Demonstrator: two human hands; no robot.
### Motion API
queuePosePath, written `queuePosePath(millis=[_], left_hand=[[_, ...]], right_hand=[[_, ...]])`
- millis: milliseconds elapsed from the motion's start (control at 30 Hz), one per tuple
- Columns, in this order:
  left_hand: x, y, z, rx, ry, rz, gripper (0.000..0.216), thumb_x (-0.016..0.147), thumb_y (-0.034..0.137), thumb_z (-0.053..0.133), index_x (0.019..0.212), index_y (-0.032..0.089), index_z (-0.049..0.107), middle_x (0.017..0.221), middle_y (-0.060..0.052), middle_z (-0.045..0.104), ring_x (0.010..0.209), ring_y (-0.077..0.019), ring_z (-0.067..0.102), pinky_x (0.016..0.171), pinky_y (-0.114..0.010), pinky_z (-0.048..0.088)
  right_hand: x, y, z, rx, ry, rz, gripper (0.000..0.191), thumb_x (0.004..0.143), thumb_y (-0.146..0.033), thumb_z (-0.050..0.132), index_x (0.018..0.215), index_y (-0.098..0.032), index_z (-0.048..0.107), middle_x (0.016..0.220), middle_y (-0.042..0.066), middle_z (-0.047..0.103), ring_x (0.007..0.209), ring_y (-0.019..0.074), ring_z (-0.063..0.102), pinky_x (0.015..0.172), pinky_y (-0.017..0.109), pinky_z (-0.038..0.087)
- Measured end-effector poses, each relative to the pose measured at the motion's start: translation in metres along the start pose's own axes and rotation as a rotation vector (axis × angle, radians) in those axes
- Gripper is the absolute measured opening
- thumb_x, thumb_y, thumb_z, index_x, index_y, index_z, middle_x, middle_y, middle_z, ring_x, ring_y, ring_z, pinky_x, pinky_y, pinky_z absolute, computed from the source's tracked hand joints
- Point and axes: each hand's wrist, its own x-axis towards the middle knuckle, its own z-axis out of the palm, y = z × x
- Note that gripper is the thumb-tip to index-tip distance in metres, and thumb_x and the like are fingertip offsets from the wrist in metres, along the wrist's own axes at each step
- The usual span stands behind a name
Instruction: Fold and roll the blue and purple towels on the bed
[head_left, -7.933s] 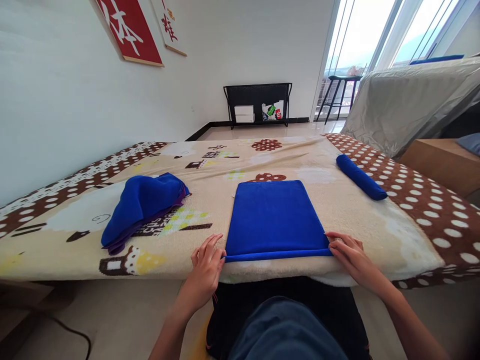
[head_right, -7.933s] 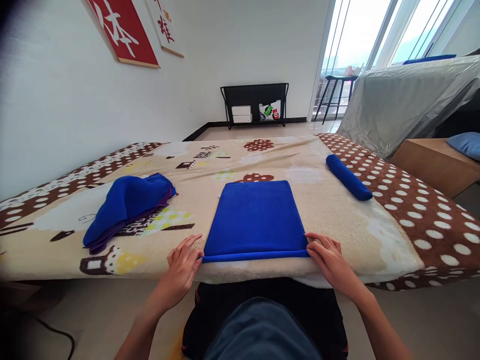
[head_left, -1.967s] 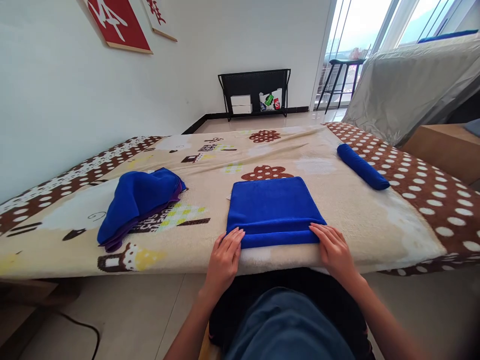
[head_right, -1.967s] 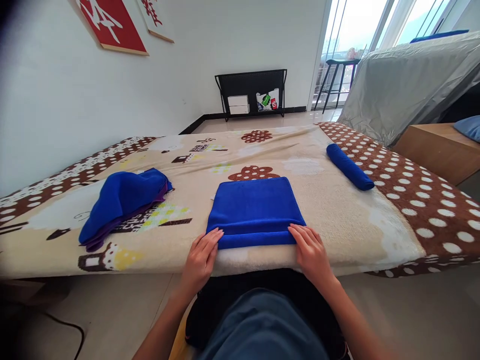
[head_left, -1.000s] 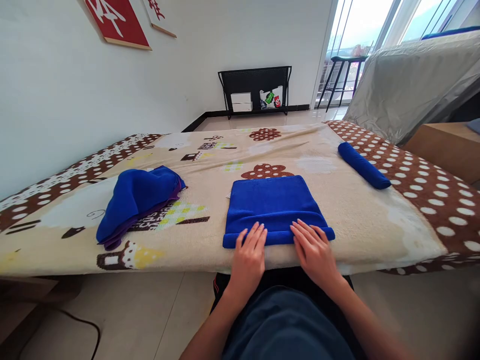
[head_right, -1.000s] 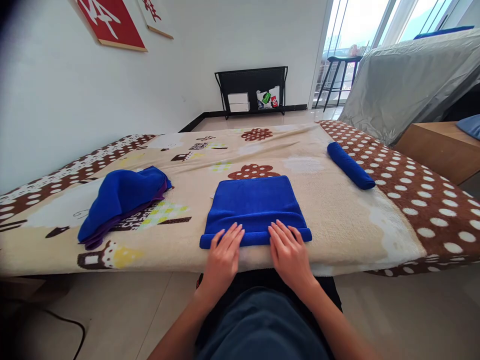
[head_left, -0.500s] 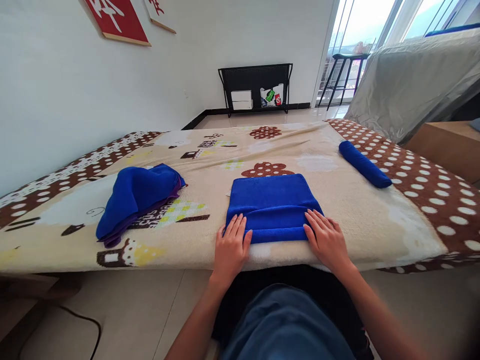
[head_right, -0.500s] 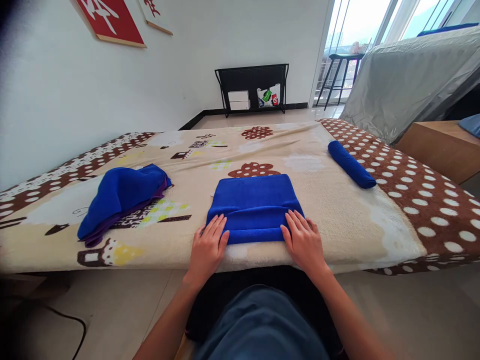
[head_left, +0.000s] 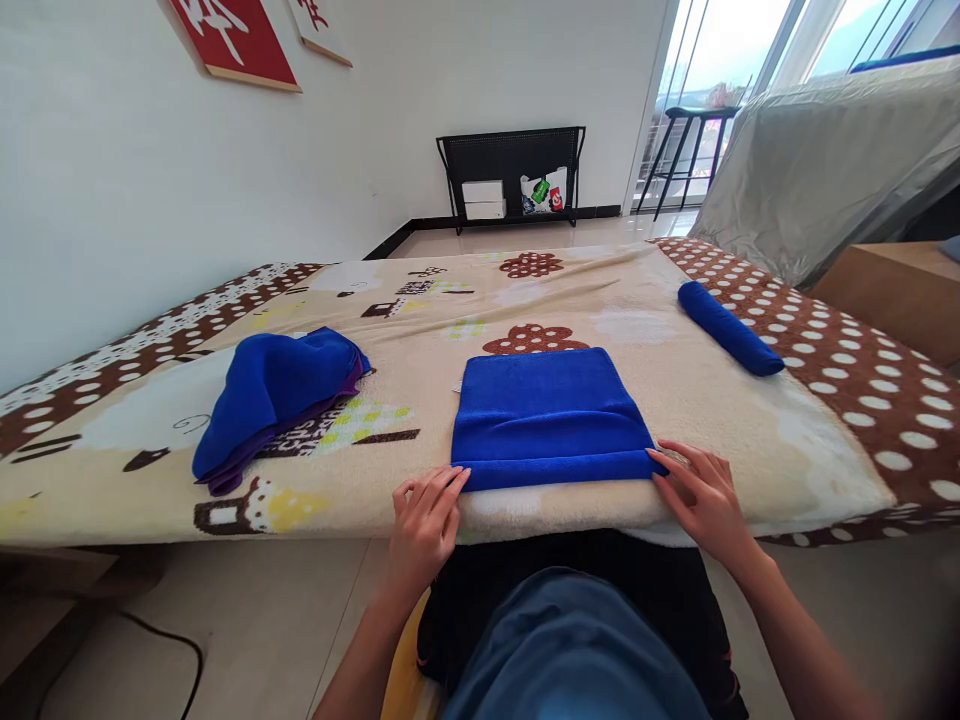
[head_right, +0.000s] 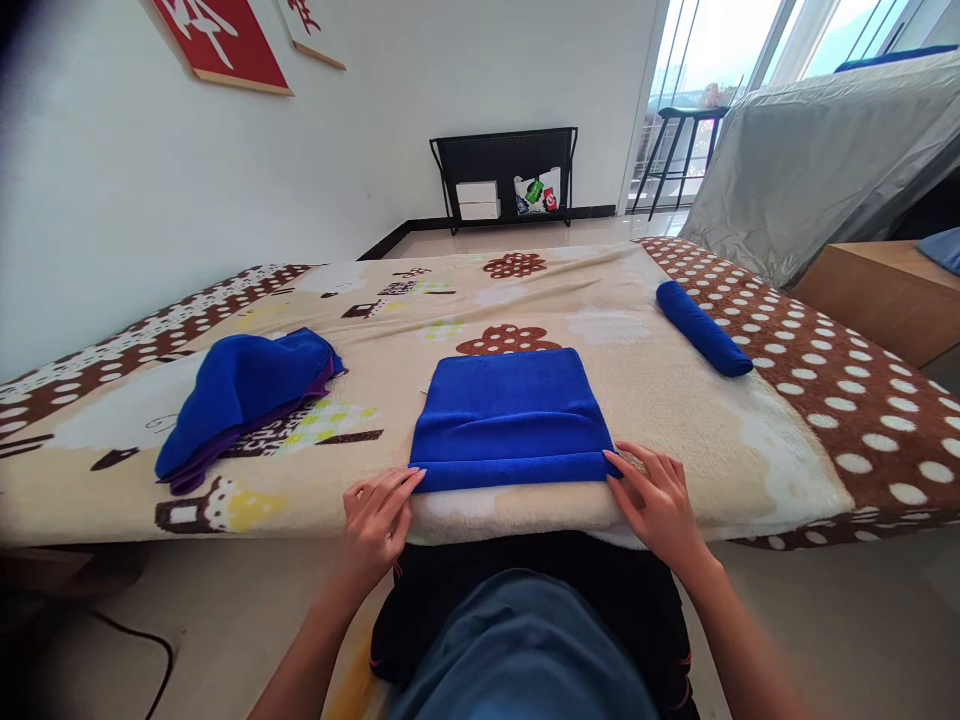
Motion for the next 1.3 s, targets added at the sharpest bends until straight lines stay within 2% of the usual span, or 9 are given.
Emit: queuePosePath(millis=[233, 400, 700, 867, 1000, 1133, 1233, 1300], left_hand=[[0.015, 0.002, 0.005, -0.033, -0.015, -0.108, 0.036, 0.092, 0.015, 0.047, 0.124, 0.023, 0.061, 0.120, -0.008, 0.069, 0.117, -0.0254, 0.060, 0.102, -0.042, 0.035], [0.019, 0.001, 0.011, -0.128, -0.010, -0.183, 0.032, 0.094, 0.016, 0.042, 0.119, 0.022, 0.061, 0.119, -0.009, 0.067, 0.116, -0.0246, 0.057, 0.101, -0.042, 0.036], [0.016, 0.002, 0.009, -0.140, -0.012, -0.231, 0.028, 0.093, 0.018, 0.043, 0.113, 0.023, 0.062, 0.115, -0.008, 0.067, 0.114, -0.0271, 0.054, 0.102, -0.046, 0.033], [0.015, 0.004, 0.002, -0.148, -0.023, -0.217, 0.027, 0.090, 0.016, 0.041, 0.106, 0.022, 0.062, 0.108, -0.008, 0.068, 0.109, -0.0262, 0.054, 0.100, -0.045, 0.033], [0.014, 0.005, -0.010, -0.166, -0.055, -0.190, 0.026, 0.086, 0.012, 0.036, 0.091, 0.022, 0.060, 0.094, -0.005, 0.068, 0.098, -0.0243, 0.056, 0.094, -0.044, 0.033], [0.019, 0.012, -0.016, -0.101, -0.115, -0.234, 0.025, 0.083, 0.008, 0.037, 0.084, 0.022, 0.058, 0.087, -0.003, 0.067, 0.093, -0.0241, 0.056, 0.092, -0.046, 0.030], [0.026, 0.026, -0.013, 0.054, -0.009, -0.300, 0.024, 0.081, 0.006, 0.044, 0.088, 0.022, 0.061, 0.100, -0.007, 0.068, 0.104, -0.0290, 0.056, 0.094, -0.051, 0.028], [0.031, 0.040, -0.008, 0.125, 0.070, -0.312, 0.028, 0.082, 0.004, 0.047, 0.097, 0.022, 0.063, 0.114, -0.010, 0.067, 0.114, -0.0324, 0.054, 0.097, -0.053, 0.028]], right_hand=[[0.007, 0.001, -0.003, -0.004, -0.089, 0.016, 0.037, 0.092, -0.031, 0.057, 0.128, -0.028, 0.062, 0.132, 0.006, 0.060, 0.114, 0.0251, 0.058, 0.095, 0.043, 0.044], [0.011, 0.003, 0.002, -0.023, -0.073, 0.031, 0.029, 0.093, -0.029, 0.055, 0.121, -0.027, 0.064, 0.128, 0.006, 0.062, 0.110, 0.0243, 0.059, 0.093, 0.042, 0.044], [0.017, 0.001, 0.002, -0.028, -0.060, 0.026, 0.020, 0.092, -0.027, 0.054, 0.108, -0.024, 0.065, 0.129, 0.008, 0.061, 0.107, 0.0246, 0.060, 0.089, 0.041, 0.044], [0.016, -0.003, -0.005, 0.027, -0.095, 0.021, 0.018, 0.092, -0.025, 0.052, 0.106, -0.022, 0.062, 0.133, 0.009, 0.057, 0.110, 0.0256, 0.057, 0.092, 0.043, 0.042], [0.015, -0.009, -0.013, 0.081, -0.153, 0.006, 0.017, 0.092, -0.023, 0.046, 0.100, -0.022, 0.061, 0.137, 0.009, 0.053, 0.112, 0.0259, 0.054, 0.092, 0.044, 0.040], [0.018, -0.017, -0.015, 0.051, -0.163, 0.010, 0.016, 0.091, -0.021, 0.045, 0.094, -0.022, 0.061, 0.135, 0.008, 0.055, 0.115, 0.0270, 0.053, 0.093, 0.045, 0.039], [0.021, -0.027, -0.011, -0.032, -0.076, 0.043, 0.015, 0.088, -0.018, 0.051, 0.097, -0.022, 0.062, 0.131, 0.009, 0.058, 0.112, 0.0271, 0.056, 0.095, 0.046, 0.038], [0.023, -0.037, -0.004, -0.070, 0.013, 0.065, 0.022, 0.086, -0.013, 0.052, 0.103, -0.022, 0.062, 0.127, 0.009, 0.061, 0.110, 0.0259, 0.058, 0.095, 0.045, 0.038]])
